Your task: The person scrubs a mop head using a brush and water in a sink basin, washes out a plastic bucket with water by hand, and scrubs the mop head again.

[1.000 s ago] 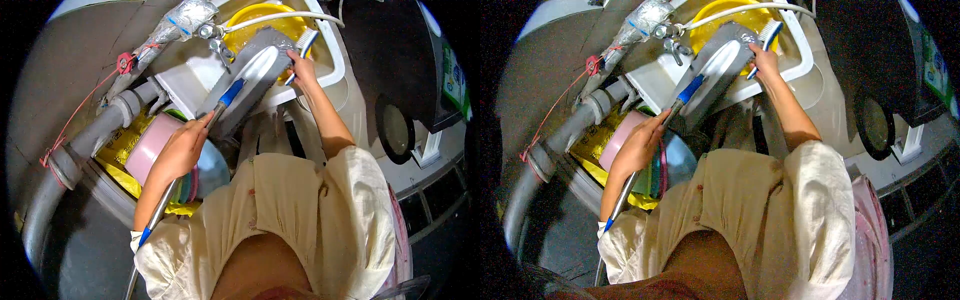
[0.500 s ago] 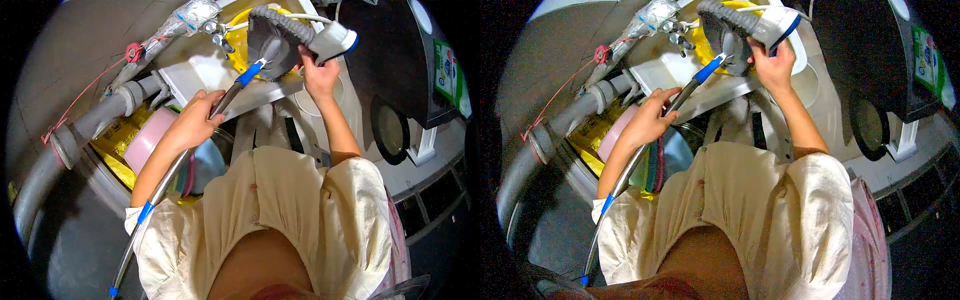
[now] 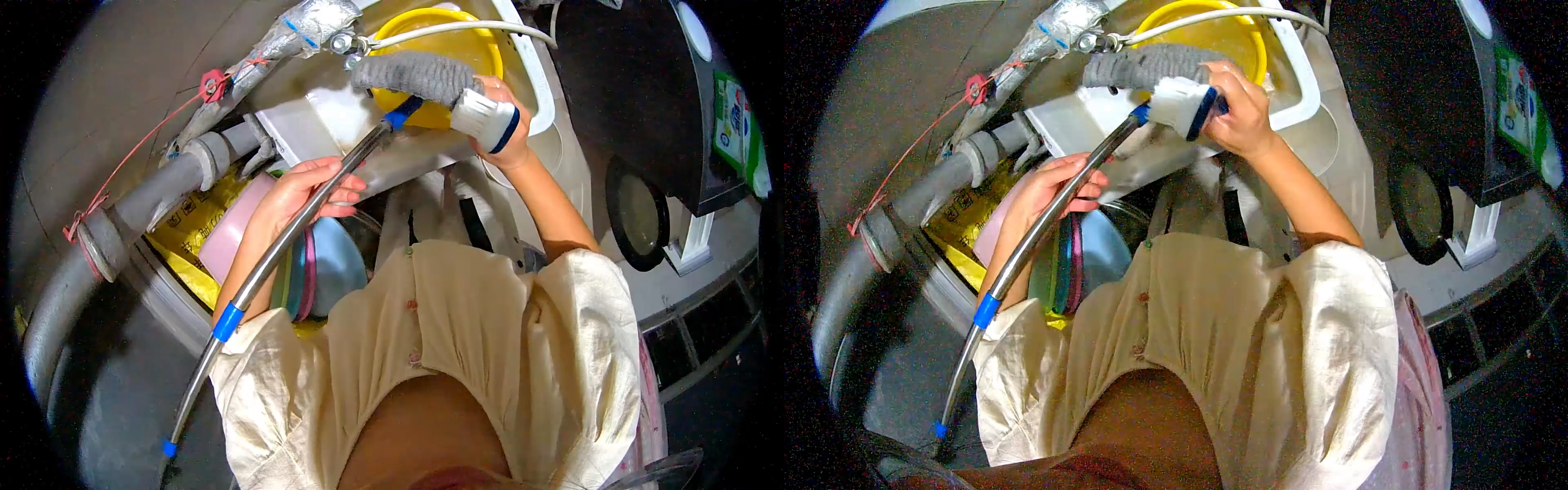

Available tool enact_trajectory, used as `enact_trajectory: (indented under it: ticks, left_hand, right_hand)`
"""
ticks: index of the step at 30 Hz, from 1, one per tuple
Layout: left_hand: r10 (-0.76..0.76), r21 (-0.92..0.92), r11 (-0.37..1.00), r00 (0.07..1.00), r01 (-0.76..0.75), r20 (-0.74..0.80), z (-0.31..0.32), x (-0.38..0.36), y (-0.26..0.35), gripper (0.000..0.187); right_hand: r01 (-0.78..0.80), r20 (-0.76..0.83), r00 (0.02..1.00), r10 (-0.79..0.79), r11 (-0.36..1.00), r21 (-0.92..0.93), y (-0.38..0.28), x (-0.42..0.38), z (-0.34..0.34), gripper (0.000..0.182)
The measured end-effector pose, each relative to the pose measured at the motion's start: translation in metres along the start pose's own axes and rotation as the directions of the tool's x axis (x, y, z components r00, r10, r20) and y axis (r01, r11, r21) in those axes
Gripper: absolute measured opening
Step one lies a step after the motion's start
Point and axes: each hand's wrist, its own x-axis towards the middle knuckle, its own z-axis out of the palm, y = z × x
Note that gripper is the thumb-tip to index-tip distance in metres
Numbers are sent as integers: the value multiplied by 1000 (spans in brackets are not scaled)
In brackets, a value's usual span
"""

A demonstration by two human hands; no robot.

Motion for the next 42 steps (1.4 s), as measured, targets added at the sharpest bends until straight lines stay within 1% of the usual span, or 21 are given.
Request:
enact_trajectory:
  ticks: [2,5,6,8,10,12,13,14,16,18,20,22,23,24,29,34,35,36,37,40,42]
  left_hand:
    - [68,170,984,992,-48,-111,2,13,-8,34]
    - [281,672,726,955,-146,-96,-1,29,-11,35]
    - [279,669,729,956,-145,-96,0,35,-9,35]
    - [309,948,317,943,21,-124,2,44,-5,36]
    - [318,946,324,938,26,-135,-5,49,-8,34]
    - [36,371,927,974,50,-223,-8,45,-8,31]
    - [-13,137,990,987,35,-157,-20,41,-10,28]
    - [-12,143,989,987,35,-160,-23,39,-15,28]
    - [-53,-200,980,971,5,-235,-33,36,-32,26]
    - [-91,-337,941,985,36,-150,-66,50,-52,27]
    - [-29,-534,840,990,101,141,-72,48,-57,27]
    - [-19,-434,899,996,55,86,-47,41,-52,32]
    - [51,-10,999,993,-53,-109,-36,39,-52,38]
    - [196,428,901,948,-73,-250,-29,38,-51,44]
    - [367,713,701,859,-3,-358,1,27,-38,47]
    - [187,338,939,917,-62,-352,-31,23,-38,24]
    - [40,-40,998,952,-55,-303,-49,25,-45,22]
    - [-79,-410,912,977,-10,-199,-53,27,-47,22]
    - [-29,-502,865,995,-23,-94,-54,32,-52,25]
    - [60,-536,844,989,21,134,-60,36,-62,29]
    - [81,-475,880,985,0,150,-67,40,-68,25]
  right_hand:
    - [-74,48,996,75,997,-26,1,-16,3,28]
    - [-72,160,985,72,997,-6,13,-48,7,40]
    - [-75,163,984,75,997,-6,12,-56,7,40]
    - [-120,271,952,142,988,-98,9,-72,7,38]
    - [-150,299,939,172,984,-94,9,-86,5,34]
    - [-146,359,919,163,987,-73,4,-97,4,31]
    - [-124,338,932,133,991,-46,5,-101,4,32]
    - [-124,332,934,132,991,-46,6,-104,4,32]
    - [-124,342,931,127,992,-31,7,-113,3,34]
    - [-135,365,922,134,991,-21,8,-114,0,33]
    - [-155,391,910,139,988,10,4,-112,-1,32]
    - [-133,485,868,107,991,19,3,-110,1,31]
    - [-112,573,817,74,993,31,2,-110,4,29]
    - [-112,574,816,75,993,30,0,-109,9,29]
    - [-218,621,777,103,969,112,-19,-105,57,29]
    - [-391,582,767,269,916,92,-31,-109,98,43]
    - [-394,582,766,272,914,92,-31,-109,100,43]
    - [-389,542,796,271,914,115,-31,-111,101,43]
    - [-385,501,821,273,913,135,-31,-113,101,43]
    - [-372,395,875,280,911,177,-28,-118,105,44]
    - [-415,393,858,330,896,155,-32,-115,103,45]
